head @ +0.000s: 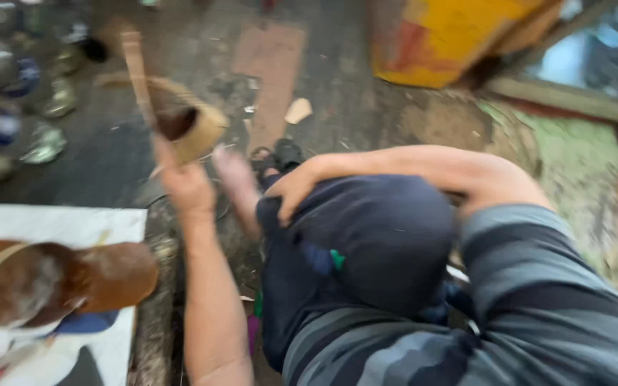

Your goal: The person holds a brown leather sandal and uses a small tool to scrape or clean the sole. They then try the sandal on their bare foot to check the fit before removing it and continuing to work on the sole with the tool.

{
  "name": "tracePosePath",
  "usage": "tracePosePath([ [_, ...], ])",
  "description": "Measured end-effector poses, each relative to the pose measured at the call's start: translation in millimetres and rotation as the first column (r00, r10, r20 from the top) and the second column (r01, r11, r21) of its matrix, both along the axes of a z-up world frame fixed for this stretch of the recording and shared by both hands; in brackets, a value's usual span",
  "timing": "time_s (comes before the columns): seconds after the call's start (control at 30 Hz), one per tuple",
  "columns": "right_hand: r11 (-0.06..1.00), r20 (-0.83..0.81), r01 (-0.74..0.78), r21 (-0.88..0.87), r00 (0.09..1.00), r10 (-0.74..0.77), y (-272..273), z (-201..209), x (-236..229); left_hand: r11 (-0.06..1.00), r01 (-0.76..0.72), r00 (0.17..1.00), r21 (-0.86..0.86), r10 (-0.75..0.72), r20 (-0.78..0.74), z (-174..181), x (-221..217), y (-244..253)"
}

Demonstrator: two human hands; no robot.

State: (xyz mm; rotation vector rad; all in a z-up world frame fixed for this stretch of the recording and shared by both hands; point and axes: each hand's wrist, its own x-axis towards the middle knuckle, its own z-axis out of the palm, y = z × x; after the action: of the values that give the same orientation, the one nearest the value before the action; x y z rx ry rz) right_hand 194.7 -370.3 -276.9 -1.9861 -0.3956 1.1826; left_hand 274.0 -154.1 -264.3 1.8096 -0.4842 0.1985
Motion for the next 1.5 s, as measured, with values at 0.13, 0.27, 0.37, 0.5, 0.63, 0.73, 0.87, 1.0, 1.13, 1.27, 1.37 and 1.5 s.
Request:
tracePosePath([
  [0.13,0.981,-0.032,-0.136,-0.140,0.991,0.133,25,-20,11,0.961,-0.231,0.973,0.152,0.227,0.047,2,9,24],
  [0.27,0.980,0.010,-0.088,-0.181,0.996,0.091,14,-45,23,0.953,-0.238,0.954,0.187,0.265,-0.139,-70,43,42],
  [0.37,1.000,-0.027,-0.017,-0.001,0.999,0.017,-5,-30,28,0.915,-0.267,0.865,0.302,0.366,-0.343,-118,80,32],
  [0.5,0.996,-0.102,0.074,0.054,0.992,-0.068,-25,-21,26,0.992,-0.112,0.660,-0.050,0.036,-0.750,-125,85,7],
  [0.63,0.990,-0.159,0.132,0.043,0.979,-0.124,-31,-43,31,0.888,-0.183,0.409,-0.422,-0.322,-0.854,-138,80,9],
  [0.73,0.980,-0.154,0.173,0.096,0.975,-0.157,-35,-29,33,0.967,-0.135,0.517,-0.218,-0.119,-0.848,-190,70,26],
  [0.87,0.975,-0.238,0.198,0.106,0.957,-0.168,-47,-10,33,0.986,-0.127,0.532,-0.112,-0.028,-0.846,-233,17,34],
  [1.0,0.972,-0.172,0.214,0.103,0.966,-0.194,-38,16,32,0.956,-0.180,0.484,-0.230,-0.117,-0.867,-195,-29,35],
  [1.13,0.983,-0.096,0.170,0.063,0.982,-0.163,-25,28,34,0.925,-0.185,0.464,-0.333,-0.217,-0.859,-157,-42,37],
  [1.27,0.995,-0.106,0.099,0.029,0.990,-0.095,-21,34,45,0.852,-0.276,0.446,-0.444,-0.296,-0.845,-219,-41,55],
  [1.37,0.991,-0.085,0.127,0.031,0.989,-0.124,-29,13,38,0.931,-0.107,0.508,-0.348,-0.249,-0.825,-198,-47,56],
  [1.5,0.994,0.029,-0.020,0.106,0.999,0.017,-30,7,37,0.749,-0.271,0.407,-0.604,-0.480,-0.777,-141,-29,44],
])
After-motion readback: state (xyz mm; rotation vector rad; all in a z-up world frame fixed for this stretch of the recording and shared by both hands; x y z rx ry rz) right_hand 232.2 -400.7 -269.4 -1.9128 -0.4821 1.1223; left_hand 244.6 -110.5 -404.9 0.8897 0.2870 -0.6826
